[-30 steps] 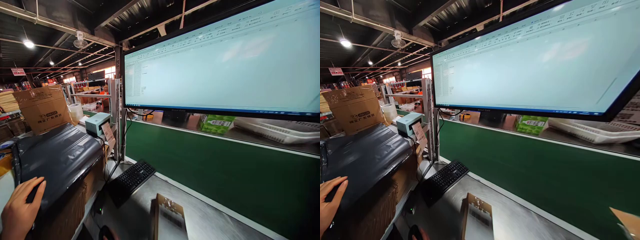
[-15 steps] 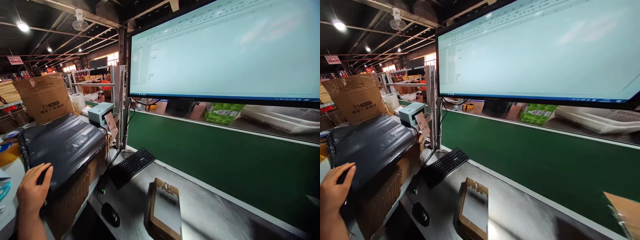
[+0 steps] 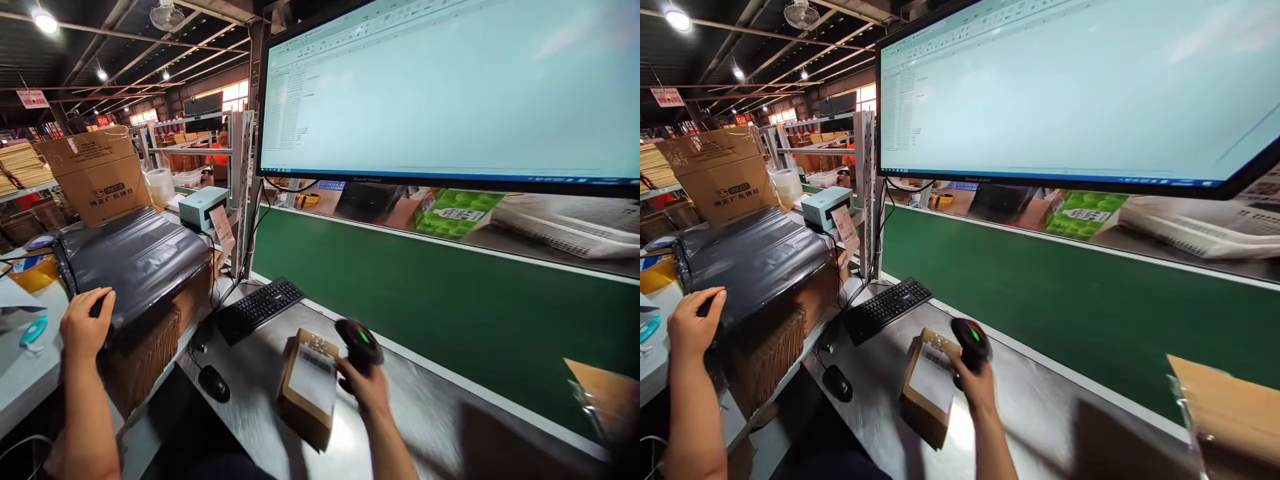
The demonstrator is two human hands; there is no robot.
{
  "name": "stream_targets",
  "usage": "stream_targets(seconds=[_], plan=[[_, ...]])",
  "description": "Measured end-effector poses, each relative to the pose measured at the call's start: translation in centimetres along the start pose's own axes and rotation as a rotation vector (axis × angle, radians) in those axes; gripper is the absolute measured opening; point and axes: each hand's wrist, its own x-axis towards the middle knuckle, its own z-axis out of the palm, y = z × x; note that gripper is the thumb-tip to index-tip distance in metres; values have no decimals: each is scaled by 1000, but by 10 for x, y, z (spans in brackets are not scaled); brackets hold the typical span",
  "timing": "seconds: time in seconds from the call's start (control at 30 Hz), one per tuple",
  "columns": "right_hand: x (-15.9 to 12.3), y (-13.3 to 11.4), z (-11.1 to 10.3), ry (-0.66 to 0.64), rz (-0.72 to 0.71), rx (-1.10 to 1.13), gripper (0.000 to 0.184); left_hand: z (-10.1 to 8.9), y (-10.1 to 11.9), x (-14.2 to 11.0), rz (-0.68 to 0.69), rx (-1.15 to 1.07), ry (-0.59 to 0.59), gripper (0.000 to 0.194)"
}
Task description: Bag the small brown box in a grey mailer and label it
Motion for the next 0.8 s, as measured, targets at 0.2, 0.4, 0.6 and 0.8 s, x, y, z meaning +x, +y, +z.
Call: stream_targets(seconds=[0.2,0.4,0.6,0.8], plan=[[13,-161,146,-506,-368,74,53,-2,-3,2,-62,-41,-5,34],[22,-193,190,-578,-430,38,53,0,-5,1,-105,-68,-4,34],[19,-178,168,-553,-420,-6,56,0,-5,0,-131,-66,-2,35],[6,-81,53,-87,-377,-14,59,0,-4,-2,-106,-57,-16,33]])
